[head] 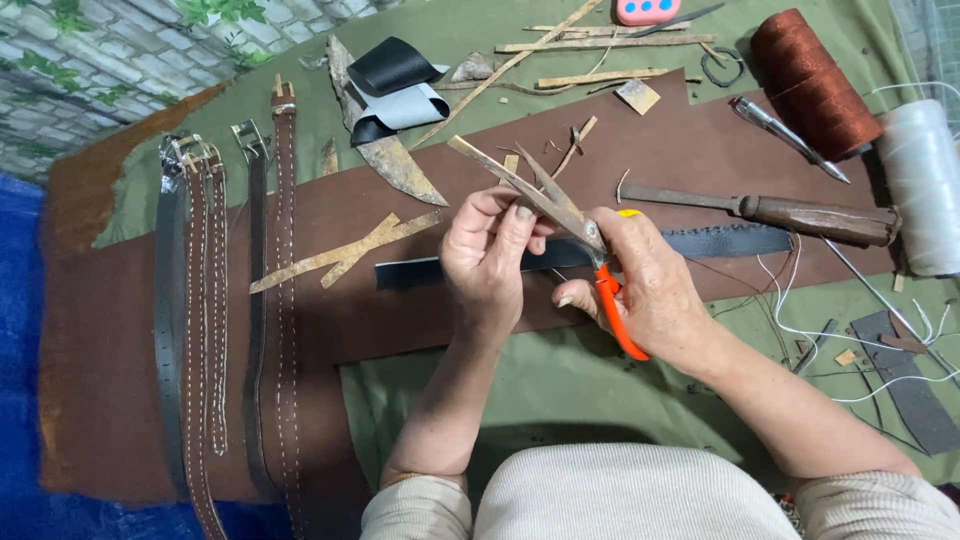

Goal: Cutting and trimming small strips of leather using scissors on a workbench.

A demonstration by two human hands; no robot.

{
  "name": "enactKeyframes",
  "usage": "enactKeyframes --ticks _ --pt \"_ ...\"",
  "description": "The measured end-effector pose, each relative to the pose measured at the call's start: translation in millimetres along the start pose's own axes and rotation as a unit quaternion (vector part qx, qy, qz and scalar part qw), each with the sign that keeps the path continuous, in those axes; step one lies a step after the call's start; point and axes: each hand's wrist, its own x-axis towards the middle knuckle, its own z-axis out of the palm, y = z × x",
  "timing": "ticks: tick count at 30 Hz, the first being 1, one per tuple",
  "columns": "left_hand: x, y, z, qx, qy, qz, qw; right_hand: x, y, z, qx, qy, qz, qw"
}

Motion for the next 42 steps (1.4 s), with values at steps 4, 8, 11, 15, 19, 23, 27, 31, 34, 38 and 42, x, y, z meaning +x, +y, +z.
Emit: enactKeyframes --ticks 4,8,11,15,19,23,27,31,34,38,42 --pt "0 -1 -2 0.003 0.004 0.008 1.0 -1 1 0 0.007 -0.007 0.004 1.0" --pt "-1 0 -3 -0.007 0.003 0.014 1.0 0 -2 0 0.008 -0.012 -0.001 1.0" --pt "-1 1 -1 -0.004 0.0 0.013 1.0 0 -1 0 0.007 -0.014 -0.001 1.0" --pt "-1 1 -1 0.005 -0.005 0.01 1.0 0 -1 -2 0.006 -0.015 -0.008 1.0" --pt "-1 4 -1 0.015 -0.012 0.01 1.0 -1 1 -2 0.007 -0.019 -0.008 1.0" --pt "-1 5 -3 0.028 -0.01 0.006 1.0 -2 4 0 0.011 -0.022 -0.011 1.0" --pt "-2 4 -5 0.034 -0.007 -0.001 0.999 -2 5 -1 0.023 -0.033 -0.004 0.999" --pt "-2 6 -5 0.043 -0.01 0.0 0.999 -5 8 -1 0.027 -0.035 0.004 0.999" --pt "-2 4 -8 0.043 -0.013 -0.002 0.999 -6 12 1 0.027 -0.032 0.005 0.999" --pt "-2 0 -12 0.052 -0.016 -0.009 0.998 -7 14 4 0.039 -0.022 -0.002 0.999" --pt "-2 4 -12 0.063 -0.02 -0.011 0.998 -5 9 5 0.044 -0.014 -0.011 0.999"
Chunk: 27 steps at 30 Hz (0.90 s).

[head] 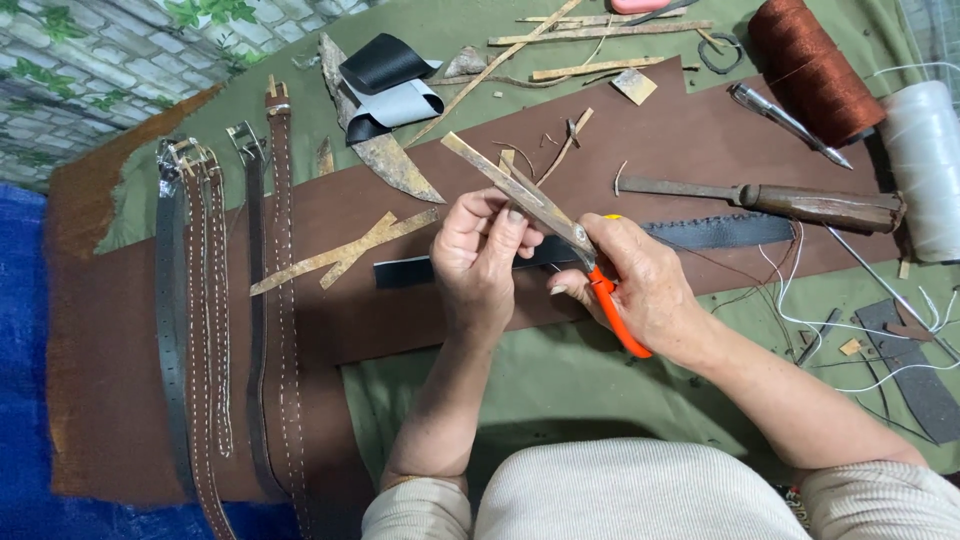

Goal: Cutting and trimming small strips of leather using scissors on a workbench.

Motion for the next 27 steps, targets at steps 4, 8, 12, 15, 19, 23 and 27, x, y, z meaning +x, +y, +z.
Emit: enactKeyframes --ticks 4,8,12,15,19,23,27 --pt "1 -5 -2 0.003 -0.002 0.006 1.0 -1 4 3 0.001 0.01 -0.002 1.0" --pt "1 -4 -2 -0.005 -0.003 -0.005 1.0 -1 6 6 0.002 0.021 -0.007 1.0" --pt "2 -4 -2 -0.006 -0.004 -0.008 1.0 -3 10 8 0.003 0.029 -0.01 1.0" --pt "4 -3 -1 0.001 -0.007 -0.003 1.0 -3 9 10 -0.001 0.042 -0.013 0.999" --pt "3 -3 -2 -0.005 -0.001 -0.011 1.0 -1 8 10 0.005 0.034 -0.011 0.999" --pt "5 -2 -2 0.0 -0.003 -0.011 1.0 -1 8 10 -0.003 0.023 -0.009 1.0" --pt "4 -6 -3 -0.008 0.002 -0.013 1.0 0 10 11 0.006 0.02 -0.003 1.0"
